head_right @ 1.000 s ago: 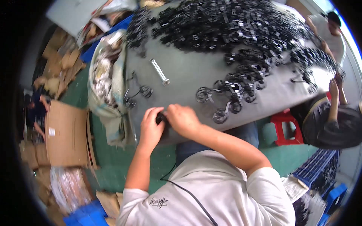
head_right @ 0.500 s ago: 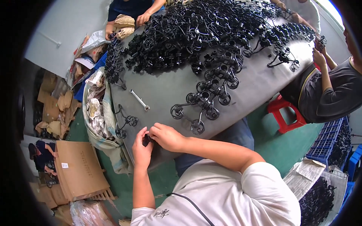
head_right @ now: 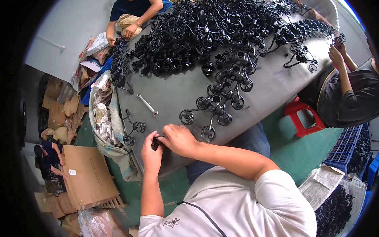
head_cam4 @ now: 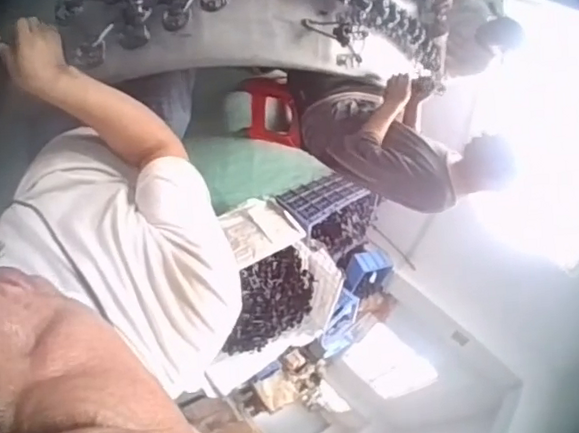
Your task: Assembling small black mechanical components by attaching circular rings to a wire frame.
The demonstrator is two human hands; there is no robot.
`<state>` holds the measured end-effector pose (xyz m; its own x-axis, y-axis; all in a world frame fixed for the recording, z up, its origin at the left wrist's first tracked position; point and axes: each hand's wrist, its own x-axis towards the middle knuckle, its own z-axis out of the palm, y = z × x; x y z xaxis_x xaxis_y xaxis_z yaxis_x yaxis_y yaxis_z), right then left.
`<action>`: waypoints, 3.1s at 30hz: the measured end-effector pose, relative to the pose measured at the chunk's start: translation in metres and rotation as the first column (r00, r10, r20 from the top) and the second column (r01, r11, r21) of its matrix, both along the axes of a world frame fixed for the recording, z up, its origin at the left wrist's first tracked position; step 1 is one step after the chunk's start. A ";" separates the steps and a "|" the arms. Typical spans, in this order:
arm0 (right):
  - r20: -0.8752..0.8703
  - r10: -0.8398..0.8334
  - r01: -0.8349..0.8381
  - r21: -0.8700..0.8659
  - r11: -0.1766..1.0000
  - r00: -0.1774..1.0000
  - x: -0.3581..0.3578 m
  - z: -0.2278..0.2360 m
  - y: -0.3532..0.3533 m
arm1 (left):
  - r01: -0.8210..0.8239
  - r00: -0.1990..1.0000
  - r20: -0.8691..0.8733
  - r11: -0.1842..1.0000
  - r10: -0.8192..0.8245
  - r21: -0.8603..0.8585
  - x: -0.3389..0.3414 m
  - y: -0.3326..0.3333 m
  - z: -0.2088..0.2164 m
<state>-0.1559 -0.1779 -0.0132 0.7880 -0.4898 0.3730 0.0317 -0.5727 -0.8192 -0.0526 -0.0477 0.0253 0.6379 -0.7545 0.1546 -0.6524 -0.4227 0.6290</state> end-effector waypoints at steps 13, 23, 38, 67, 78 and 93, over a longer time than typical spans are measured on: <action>-0.120 -0.052 0.051 -0.014 0.999 0.991 0.007 -0.013 -0.008 | 0.071 0.988 0.142 0.997 -0.068 -0.019 0.004 -0.010 -0.007; 0.106 -0.158 0.154 0.040 0.987 0.982 0.006 0.000 0.005 | 0.020 0.985 0.171 0.999 -0.014 -0.034 0.005 -0.007 -0.011; 0.108 0.113 -0.124 0.094 0.988 0.988 0.005 -0.002 -0.001 | 0.034 0.993 0.110 0.999 -0.033 -0.011 0.014 -0.002 -0.006; -0.112 0.091 -0.115 -0.231 0.966 0.990 0.004 0.015 -0.007 | 0.022 0.981 0.194 0.999 -0.013 -0.046 0.015 0.002 -0.021; -0.237 -0.151 0.082 -0.278 0.957 0.960 -0.001 0.008 -0.003 | -0.038 0.986 0.161 0.999 0.042 -0.034 0.010 0.012 -0.019; -0.327 -0.005 -0.082 -0.253 0.964 0.945 0.019 0.018 0.023 | -0.404 0.914 0.019 0.914 0.405 -0.019 0.151 0.018 -0.022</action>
